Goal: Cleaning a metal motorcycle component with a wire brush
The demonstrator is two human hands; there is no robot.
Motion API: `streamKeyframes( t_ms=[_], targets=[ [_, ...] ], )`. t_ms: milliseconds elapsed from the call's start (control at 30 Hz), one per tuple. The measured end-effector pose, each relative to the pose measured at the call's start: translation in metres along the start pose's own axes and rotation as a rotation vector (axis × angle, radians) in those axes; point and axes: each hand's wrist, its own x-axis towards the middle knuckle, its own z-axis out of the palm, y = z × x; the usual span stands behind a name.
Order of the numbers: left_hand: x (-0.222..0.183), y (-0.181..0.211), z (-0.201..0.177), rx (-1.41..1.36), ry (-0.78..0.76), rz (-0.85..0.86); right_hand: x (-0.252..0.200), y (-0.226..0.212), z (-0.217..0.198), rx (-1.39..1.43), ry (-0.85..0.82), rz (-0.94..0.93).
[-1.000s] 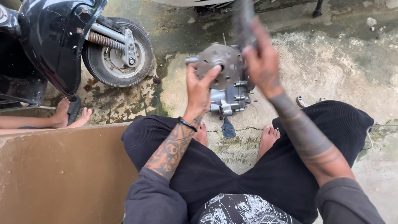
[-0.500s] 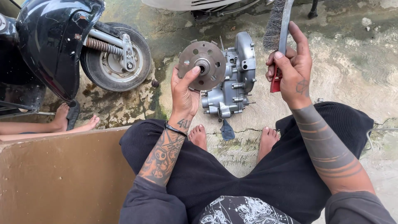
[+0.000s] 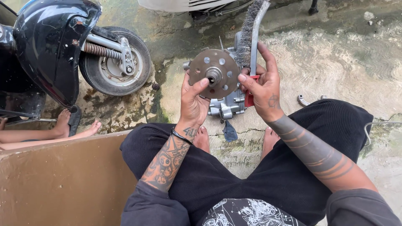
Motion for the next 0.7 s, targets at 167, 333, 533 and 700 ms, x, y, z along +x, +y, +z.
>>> streamKeyframes(
  t_ms=[167, 333, 533, 700],
  targets=[
    [-0.005, -0.001, 0.004, 0.022, -0.052, 0.035, -0.002, 0.007, -0.006, 0.019, -0.027, -0.071],
    [-0.011, 0.008, 0.020, 0.067, -0.153, 0.088, -0.006, 0.005, -0.011, 0.028, -0.031, -0.102],
    [-0.012, 0.007, 0.018, 0.262, -0.195, 0.127, -0.006, -0.005, -0.013, -0.002, -0.029, -0.124],
    [-0.004, -0.006, -0.002, 0.312, -0.202, 0.129, 0.000, 0.007, -0.023, 0.001, -0.025, -0.130]
  ],
)
